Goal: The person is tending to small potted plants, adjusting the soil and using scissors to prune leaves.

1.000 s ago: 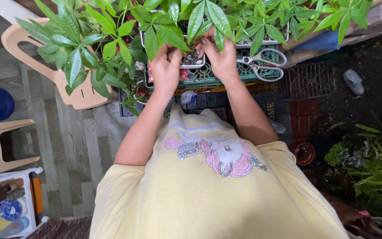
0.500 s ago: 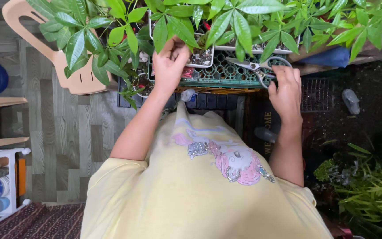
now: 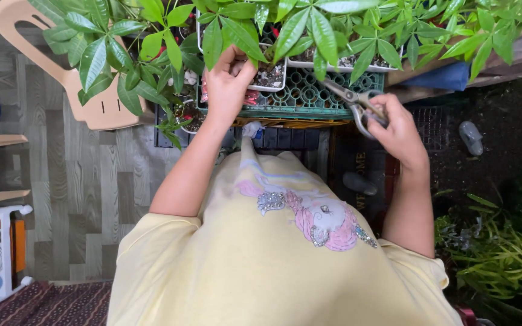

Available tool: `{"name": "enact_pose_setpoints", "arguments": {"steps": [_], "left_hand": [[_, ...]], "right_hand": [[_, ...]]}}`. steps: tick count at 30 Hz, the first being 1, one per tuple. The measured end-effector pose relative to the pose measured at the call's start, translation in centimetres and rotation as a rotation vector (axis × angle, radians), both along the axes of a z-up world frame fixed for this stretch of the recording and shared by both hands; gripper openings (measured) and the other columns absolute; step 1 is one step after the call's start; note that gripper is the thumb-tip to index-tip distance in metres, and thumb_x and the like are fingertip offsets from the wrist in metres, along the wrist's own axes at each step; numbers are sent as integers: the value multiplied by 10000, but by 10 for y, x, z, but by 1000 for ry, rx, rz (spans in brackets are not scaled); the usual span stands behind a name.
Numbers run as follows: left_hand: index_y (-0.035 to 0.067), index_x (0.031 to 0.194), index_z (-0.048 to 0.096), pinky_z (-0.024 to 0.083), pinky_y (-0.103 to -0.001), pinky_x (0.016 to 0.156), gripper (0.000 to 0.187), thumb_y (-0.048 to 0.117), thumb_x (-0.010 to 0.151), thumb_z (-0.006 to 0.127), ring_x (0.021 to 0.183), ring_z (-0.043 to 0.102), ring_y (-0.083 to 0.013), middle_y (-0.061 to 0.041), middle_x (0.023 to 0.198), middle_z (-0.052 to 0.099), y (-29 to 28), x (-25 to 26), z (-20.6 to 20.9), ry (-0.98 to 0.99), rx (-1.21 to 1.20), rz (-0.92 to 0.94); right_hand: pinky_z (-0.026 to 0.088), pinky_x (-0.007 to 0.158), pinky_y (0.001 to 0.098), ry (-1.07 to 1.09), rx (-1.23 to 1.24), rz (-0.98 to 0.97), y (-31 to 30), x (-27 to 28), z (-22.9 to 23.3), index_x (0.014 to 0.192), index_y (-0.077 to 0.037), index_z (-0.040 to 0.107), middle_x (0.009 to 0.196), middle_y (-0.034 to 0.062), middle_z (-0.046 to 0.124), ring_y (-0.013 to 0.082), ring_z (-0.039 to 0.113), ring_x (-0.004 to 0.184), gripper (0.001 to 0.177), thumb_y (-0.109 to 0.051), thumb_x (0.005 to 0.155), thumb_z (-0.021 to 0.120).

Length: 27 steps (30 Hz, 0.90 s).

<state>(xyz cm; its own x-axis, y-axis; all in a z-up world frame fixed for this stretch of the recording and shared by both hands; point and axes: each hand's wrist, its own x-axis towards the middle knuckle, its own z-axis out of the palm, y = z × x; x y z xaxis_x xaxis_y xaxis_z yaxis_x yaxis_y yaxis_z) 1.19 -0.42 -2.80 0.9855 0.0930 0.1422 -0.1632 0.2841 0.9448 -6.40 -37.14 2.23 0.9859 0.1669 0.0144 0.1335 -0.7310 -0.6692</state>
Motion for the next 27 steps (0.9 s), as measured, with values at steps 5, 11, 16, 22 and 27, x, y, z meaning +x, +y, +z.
{"name": "enact_pose_setpoints", "arguments": {"steps": [5, 11, 16, 22, 27], "left_hand": [[-40, 1066, 689, 444, -191, 708, 131, 43, 966, 700, 781, 540, -16, 13, 949, 672, 0, 3, 0, 18, -35, -1], [-53, 1129, 712, 503, -206, 771, 190, 52, 972, 688, 845, 613, -37, -9, 989, 713, 0, 3, 5, -6, -6, -3], [-48, 1167, 701, 489, -204, 749, 222, 76, 984, 679, 813, 593, -39, -10, 976, 717, -4, 3, 2, 49, 34, 23], [-44, 1161, 680, 525, -204, 790, 210, 61, 979, 674, 858, 652, -42, -13, 990, 726, -4, -1, 8, 28, 14, 1], [-66, 1101, 671, 541, -224, 820, 134, 15, 994, 670, 873, 640, -56, -31, 997, 704, -4, -4, 10, -71, 40, 24]], "right_hand": [[564, 730, 276, 455, 626, 153, 30, -5, -32, 1225, -27, 564, 1032, 39, 633, 116, 630, 848, 288, -133, 964, 623], [454, 535, 217, 1003, 1025, 178, 86, 7, -46, 1105, 19, 568, 848, 37, 568, 95, 526, 622, 384, -364, 1081, 550], [426, 540, 222, 631, 944, 538, 114, 12, -7, 1122, -4, 534, 878, 8, 524, 70, 486, 645, 662, -647, 977, 593], [432, 484, 238, 656, 882, 424, 123, 18, -13, 1056, 10, 547, 828, 22, 537, 82, 504, 614, 736, -713, 929, 595], [445, 463, 241, 636, 862, 396, 131, 19, -4, 1054, 8, 539, 794, 18, 528, 87, 511, 583, 710, -693, 947, 585]]}}
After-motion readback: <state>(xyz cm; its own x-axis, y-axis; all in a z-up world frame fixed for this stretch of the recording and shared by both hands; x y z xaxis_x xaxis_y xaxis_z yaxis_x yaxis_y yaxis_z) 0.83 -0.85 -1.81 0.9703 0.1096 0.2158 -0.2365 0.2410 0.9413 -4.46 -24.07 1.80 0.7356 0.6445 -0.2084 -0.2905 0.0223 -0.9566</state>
